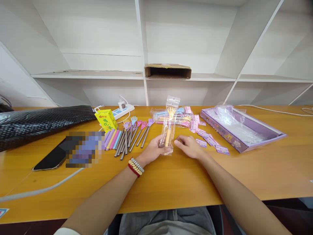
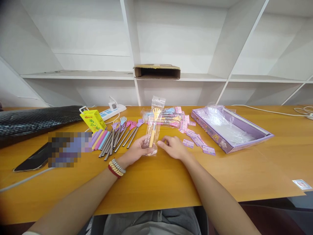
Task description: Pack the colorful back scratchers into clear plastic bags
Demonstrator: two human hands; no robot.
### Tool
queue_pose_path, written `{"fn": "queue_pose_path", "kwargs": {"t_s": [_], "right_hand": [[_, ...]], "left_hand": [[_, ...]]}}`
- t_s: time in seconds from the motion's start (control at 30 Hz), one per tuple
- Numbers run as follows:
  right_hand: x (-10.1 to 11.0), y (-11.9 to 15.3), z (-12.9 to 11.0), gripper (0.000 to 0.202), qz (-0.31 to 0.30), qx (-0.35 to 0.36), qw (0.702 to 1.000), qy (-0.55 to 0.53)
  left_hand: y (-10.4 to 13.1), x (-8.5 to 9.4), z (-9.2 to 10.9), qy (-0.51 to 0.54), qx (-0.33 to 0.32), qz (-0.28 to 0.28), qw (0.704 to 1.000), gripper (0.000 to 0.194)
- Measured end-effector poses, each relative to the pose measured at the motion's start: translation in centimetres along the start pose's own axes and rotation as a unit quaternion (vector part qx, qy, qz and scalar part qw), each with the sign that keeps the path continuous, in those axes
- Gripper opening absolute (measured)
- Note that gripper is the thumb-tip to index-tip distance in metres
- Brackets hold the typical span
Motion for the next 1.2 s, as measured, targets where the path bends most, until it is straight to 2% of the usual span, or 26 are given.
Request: {"fn": "queue_pose_path", "kwargs": {"t_s": [0.1, 0.17, 0.27, 0.37, 0.43, 0.5, 0.67, 0.8, 0.9, 1.07, 1.2], "right_hand": [[2.5, 0.3, 2.9, 0.036, 0.073, -0.097, 0.99, 0.077], [4.1, 0.8, 5.2, 0.033, 0.095, -0.162, 0.975, 0.119], [5.2, 1.3, 8.4, 0.039, 0.053, -0.218, 0.967, 0.122], [4.9, 1.6, 10.6, 0.031, -0.034, -0.228, 0.97, 0.074], [4.6, 1.8, 11.3, 0.023, -0.057, -0.23, 0.97, 0.052], [4.5, 1.8, 11.6, 0.019, -0.058, -0.233, 0.97, 0.04], [3.9, 1.4, 10.7, 0.026, -0.049, -0.228, 0.972, 0.037], [4.2, 0.9, 9.0, 0.023, 0.008, -0.196, 0.979, 0.056], [4.8, 0.8, 7.9, 0.021, 0.086, -0.173, 0.98, 0.036], [5.8, 1.4, 7.5, 0.015, 0.243, -0.149, 0.958, -0.017], [6.5, 1.8, 7.2, 0.008, 0.352, -0.075, 0.933, -0.017]], "left_hand": [[-0.1, 1.5, -0.2, -0.046, -0.003, 0.083, 0.995, 0.043], [-0.2, 2.3, -0.4, -0.068, -0.004, 0.113, 0.991, 0.044], [-0.3, 2.9, -0.7, -0.082, -0.006, 0.121, 0.989, 0.051], [-0.2, 3.2, -0.6, -0.105, -0.019, 0.137, 0.985, 0.061], [0.0, 3.1, -0.5, -0.115, -0.019, 0.136, 0.984, 0.064], [0.0, 2.9, -0.5, -0.13, -0.018, 0.124, 0.984, 0.058], [-0.1, 2.9, -0.6, -0.199, -0.007, 0.112, 0.974, 0.044], [-0.1, 3.3, -0.4, -0.247, -0.002, 0.12, 0.962, 0.047], [-0.1, 3.2, -0.1, -0.268, -0.005, 0.109, 0.957, 0.045], [-0.1, 2.5, -0.8, -0.235, 0.032, 0.043, 0.97, 0.044], [-0.1, 2.3, -1.3, -0.207, 0.042, 0.023, 0.977, 0.047]]}}
Point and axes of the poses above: each hand's wrist, its own y-axis away from the middle knuckle, its own x-axis out of the back of the hand, z = x × y, the point moved 6 cm from there along -y, towards the middle knuckle, and after that the axes turned 10 degrees about -z, right-handed, at the moved point
